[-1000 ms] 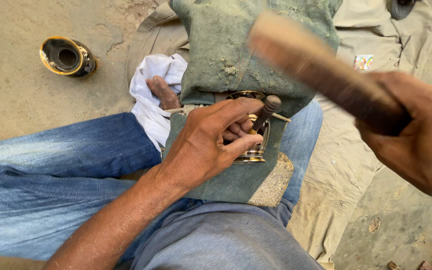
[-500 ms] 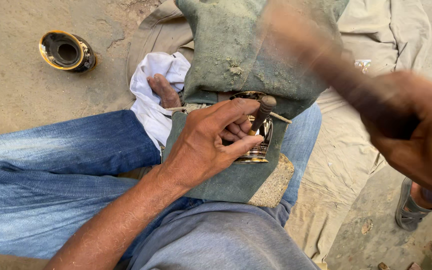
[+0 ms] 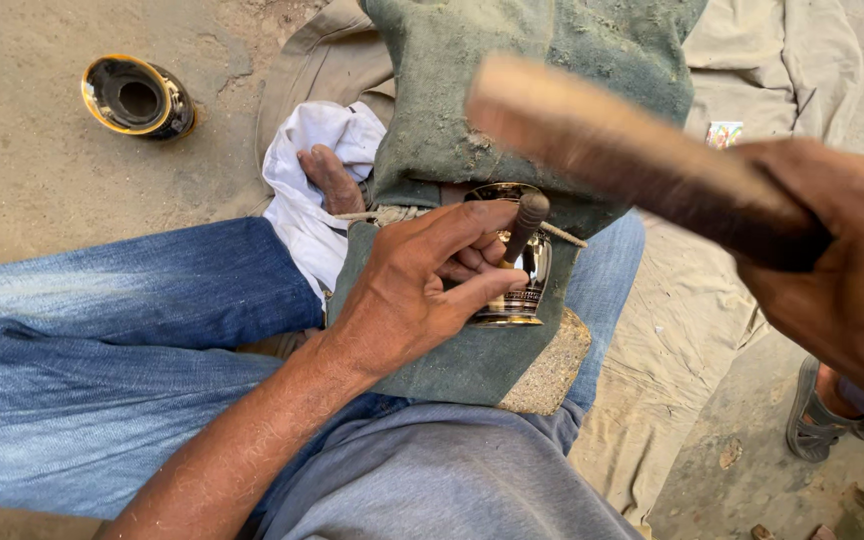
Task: The person sits on the ground and repeatedly hammers a small brass vessel using a wooden mallet and a metal punch. The vessel is held steady on a cloth-covered block while the person adjusts its position and continues striking the rim and sides.
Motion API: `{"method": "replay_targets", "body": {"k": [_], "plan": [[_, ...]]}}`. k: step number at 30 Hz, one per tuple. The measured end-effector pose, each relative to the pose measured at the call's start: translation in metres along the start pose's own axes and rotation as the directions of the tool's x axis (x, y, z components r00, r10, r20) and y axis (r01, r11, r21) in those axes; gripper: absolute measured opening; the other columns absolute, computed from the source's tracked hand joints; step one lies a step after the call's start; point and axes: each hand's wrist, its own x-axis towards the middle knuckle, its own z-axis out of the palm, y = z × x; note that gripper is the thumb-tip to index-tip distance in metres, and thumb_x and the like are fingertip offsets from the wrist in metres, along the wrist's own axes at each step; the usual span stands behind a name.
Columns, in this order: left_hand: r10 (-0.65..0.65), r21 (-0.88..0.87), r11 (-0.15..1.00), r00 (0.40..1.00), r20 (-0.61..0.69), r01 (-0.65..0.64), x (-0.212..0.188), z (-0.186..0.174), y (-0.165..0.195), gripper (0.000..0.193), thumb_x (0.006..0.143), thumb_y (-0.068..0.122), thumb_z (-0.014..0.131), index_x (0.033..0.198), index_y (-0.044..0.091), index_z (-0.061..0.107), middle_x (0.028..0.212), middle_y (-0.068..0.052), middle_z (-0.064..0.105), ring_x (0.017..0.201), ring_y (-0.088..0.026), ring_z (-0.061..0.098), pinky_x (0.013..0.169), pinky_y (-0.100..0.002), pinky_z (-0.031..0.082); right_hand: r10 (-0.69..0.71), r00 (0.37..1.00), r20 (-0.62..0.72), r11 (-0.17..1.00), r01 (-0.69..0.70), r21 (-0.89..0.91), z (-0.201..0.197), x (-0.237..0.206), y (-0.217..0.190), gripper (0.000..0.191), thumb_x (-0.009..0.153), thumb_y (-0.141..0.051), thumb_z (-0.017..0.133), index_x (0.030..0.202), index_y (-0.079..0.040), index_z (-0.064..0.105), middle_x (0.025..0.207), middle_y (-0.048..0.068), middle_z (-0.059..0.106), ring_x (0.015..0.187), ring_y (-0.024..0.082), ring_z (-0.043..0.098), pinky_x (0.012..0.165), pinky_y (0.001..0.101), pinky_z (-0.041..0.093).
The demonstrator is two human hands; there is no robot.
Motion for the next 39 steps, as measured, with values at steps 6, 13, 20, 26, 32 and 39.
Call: {"method": "replay_targets", "body": {"k": [6,13,20,26,32,39], "plan": [[-0.009,-0.008,1.0,1.0,-0.002,0.009,-0.002,0.0,-0.002,0.051,0.091,0.012,0.082,0.137,0.008,0.062,0.101,-0.004,0.069,0.089,-0.01,0.072,0.076,-0.023,0.063,-0.046,0.999,-0.003,0.998,0.046,0.041,0.003,0.0,0.005,0.035,0.084,0.005,0.077,0.118,-0.001,0.069,0.071,0.01,0.065,0.054,0.015,0.064,0.05,0.0325,0.05],[-0.015,-0.028,0.999,1.0,-0.001,0.015,-0.004,0.0,-0.005,0.049,0.092,0.012,0.081,0.137,0.008,0.061,0.105,-0.003,0.069,0.094,-0.008,0.073,0.079,-0.023,0.063,0.047,0.997,0.053,0.996,-0.051,0.078,-0.002,-0.002,0.001,0.038,0.084,0.008,0.075,0.12,-0.001,0.068,0.07,0.011,0.063,0.056,0.017,0.064,0.052,0.0329,0.05],[-0.021,-0.04,0.999,0.999,-0.032,0.02,-0.006,0.001,-0.006,0.051,0.09,0.012,0.084,0.136,0.008,0.062,0.102,-0.003,0.069,0.09,-0.008,0.071,0.077,-0.021,0.066,-0.043,0.999,0.013,0.994,0.041,0.103,-0.005,-0.001,0.0,0.031,0.088,0.006,0.075,0.118,0.001,0.068,0.072,0.012,0.066,0.054,0.016,0.064,0.045,0.0309,0.048],[0.009,-0.068,0.998,1.0,-0.027,-0.011,-0.01,0.0,-0.009,0.052,0.093,0.012,0.083,0.141,0.01,0.061,0.105,-0.003,0.069,0.094,-0.007,0.072,0.081,-0.021,0.067,-0.074,0.997,-0.007,0.995,0.074,0.072,-0.005,-0.004,0.005,0.031,0.089,0.004,0.075,0.119,0.003,0.068,0.072,0.014,0.066,0.053,0.018,0.062,0.043,0.03,0.047],[-0.004,-0.07,0.998,0.999,-0.049,0.0,-0.012,0.003,-0.014,0.049,0.092,0.013,0.084,0.136,0.011,0.062,0.104,-0.003,0.07,0.094,-0.008,0.073,0.08,-0.022,0.068,-0.126,0.992,-0.021,0.992,0.127,0.01,-0.005,-0.008,0.011,0.035,0.086,0.002,0.076,0.12,0.005,0.066,0.08,0.017,0.069,0.055,0.018,0.066,0.047,0.0295,0.05],[0.071,-0.105,0.991,0.996,-0.059,-0.077,-0.018,0.001,-0.02,0.052,0.096,0.015,0.081,0.143,0.011,0.059,0.111,-0.005,0.069,0.097,-0.009,0.072,0.084,-0.024,0.064,-0.179,0.984,-0.018,0.983,0.177,-0.053,-0.005,-0.005,0.005,0.035,0.087,0.001,0.076,0.12,0.004,0.067,0.08,0.017,0.069,0.057,0.019,0.066,0.05,0.0306,0.051]]}}
